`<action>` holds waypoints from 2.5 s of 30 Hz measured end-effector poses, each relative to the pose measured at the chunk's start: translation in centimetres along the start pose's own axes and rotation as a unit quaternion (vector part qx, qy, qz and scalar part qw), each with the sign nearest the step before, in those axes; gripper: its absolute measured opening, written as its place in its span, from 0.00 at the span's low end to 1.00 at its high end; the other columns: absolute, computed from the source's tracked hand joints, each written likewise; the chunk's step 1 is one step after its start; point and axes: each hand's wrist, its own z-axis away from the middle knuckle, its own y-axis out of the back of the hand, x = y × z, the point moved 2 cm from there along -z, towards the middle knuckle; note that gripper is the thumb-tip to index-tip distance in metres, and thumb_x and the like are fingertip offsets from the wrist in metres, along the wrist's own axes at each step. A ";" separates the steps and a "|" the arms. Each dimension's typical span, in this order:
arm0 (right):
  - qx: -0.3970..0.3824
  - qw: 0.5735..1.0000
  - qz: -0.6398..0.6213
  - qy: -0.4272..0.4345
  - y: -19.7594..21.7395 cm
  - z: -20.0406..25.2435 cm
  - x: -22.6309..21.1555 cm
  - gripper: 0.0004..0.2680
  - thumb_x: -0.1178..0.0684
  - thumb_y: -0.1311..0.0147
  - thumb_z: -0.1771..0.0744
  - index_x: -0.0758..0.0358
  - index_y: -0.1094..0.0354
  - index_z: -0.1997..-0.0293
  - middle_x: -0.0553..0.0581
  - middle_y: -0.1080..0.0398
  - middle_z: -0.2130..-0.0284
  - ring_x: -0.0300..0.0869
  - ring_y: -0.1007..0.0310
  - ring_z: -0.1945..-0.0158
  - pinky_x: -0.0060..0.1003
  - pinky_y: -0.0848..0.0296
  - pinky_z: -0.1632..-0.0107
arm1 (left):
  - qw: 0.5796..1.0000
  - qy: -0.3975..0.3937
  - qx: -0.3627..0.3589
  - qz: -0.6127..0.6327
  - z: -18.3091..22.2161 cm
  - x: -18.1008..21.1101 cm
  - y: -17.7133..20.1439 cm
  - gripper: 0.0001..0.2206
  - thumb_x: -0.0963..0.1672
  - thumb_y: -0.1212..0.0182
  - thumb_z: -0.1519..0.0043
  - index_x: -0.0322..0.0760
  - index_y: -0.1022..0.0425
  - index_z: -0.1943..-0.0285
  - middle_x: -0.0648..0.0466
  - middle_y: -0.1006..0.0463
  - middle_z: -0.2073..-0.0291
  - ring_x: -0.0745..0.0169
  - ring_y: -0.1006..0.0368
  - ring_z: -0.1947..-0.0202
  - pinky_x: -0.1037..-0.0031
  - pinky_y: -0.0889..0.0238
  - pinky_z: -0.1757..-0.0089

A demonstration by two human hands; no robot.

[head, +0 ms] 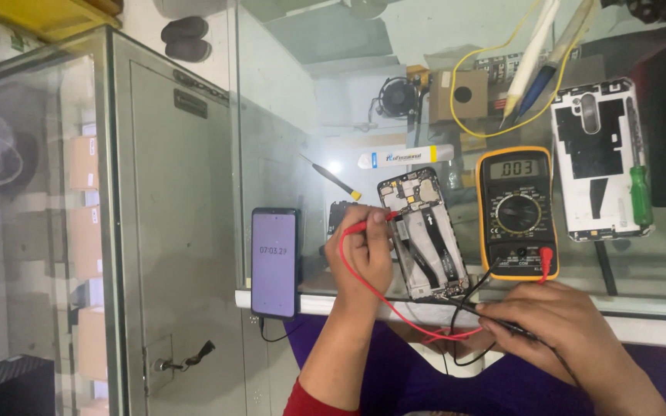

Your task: Using a multimeter to probe and test various components on a smartphone motherboard for diagnostic purposes.

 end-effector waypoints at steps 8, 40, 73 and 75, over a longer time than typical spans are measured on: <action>0.018 0.999 -0.018 0.020 0.6 -1.0 -0.6 0.06 0.50 0.35 0.38 0.52 0.23 0.60 0.45 0.21 0.70 0.36 0.22 0.73 0.32 0.25 0.68 | 0.999 0.036 -0.011 -0.004 -0.1 0.3 0.1 0.17 0.51 0.56 0.32 0.42 0.24 0.65 0.59 0.22 0.81 0.65 0.24 0.82 0.73 0.33 0.73; 0.022 1.000 0.007 0.021 0.2 -0.7 -0.2 0.05 0.48 0.35 0.37 0.50 0.23 0.62 0.44 0.23 0.73 0.34 0.24 0.74 0.31 0.28 0.68 | 0.999 0.043 0.006 -0.012 0.0 0.3 -0.1 0.18 0.51 0.56 0.32 0.42 0.24 0.66 0.59 0.22 0.83 0.68 0.25 0.84 0.77 0.32 0.73; 0.030 0.990 -0.107 -0.081 1.1 -1.4 -1.6 0.03 0.53 0.35 0.39 0.54 0.16 0.67 0.55 0.19 0.81 0.49 0.20 0.77 0.43 0.23 0.69 | 0.993 -0.029 0.051 0.098 0.4 -0.7 0.0 0.16 0.50 0.53 0.30 0.40 0.22 0.63 0.52 0.23 0.85 0.60 0.28 0.85 0.69 0.31 0.72; 0.052 0.984 -0.161 -0.056 1.4 -1.4 -1.8 0.04 0.57 0.36 0.39 0.57 0.17 0.66 0.57 0.18 0.79 0.49 0.19 0.77 0.41 0.22 0.71 | 0.973 -0.090 0.073 0.199 0.5 -0.8 -0.1 0.14 0.47 0.50 0.29 0.37 0.22 0.59 0.51 0.22 0.84 0.68 0.32 0.89 0.78 0.36 0.80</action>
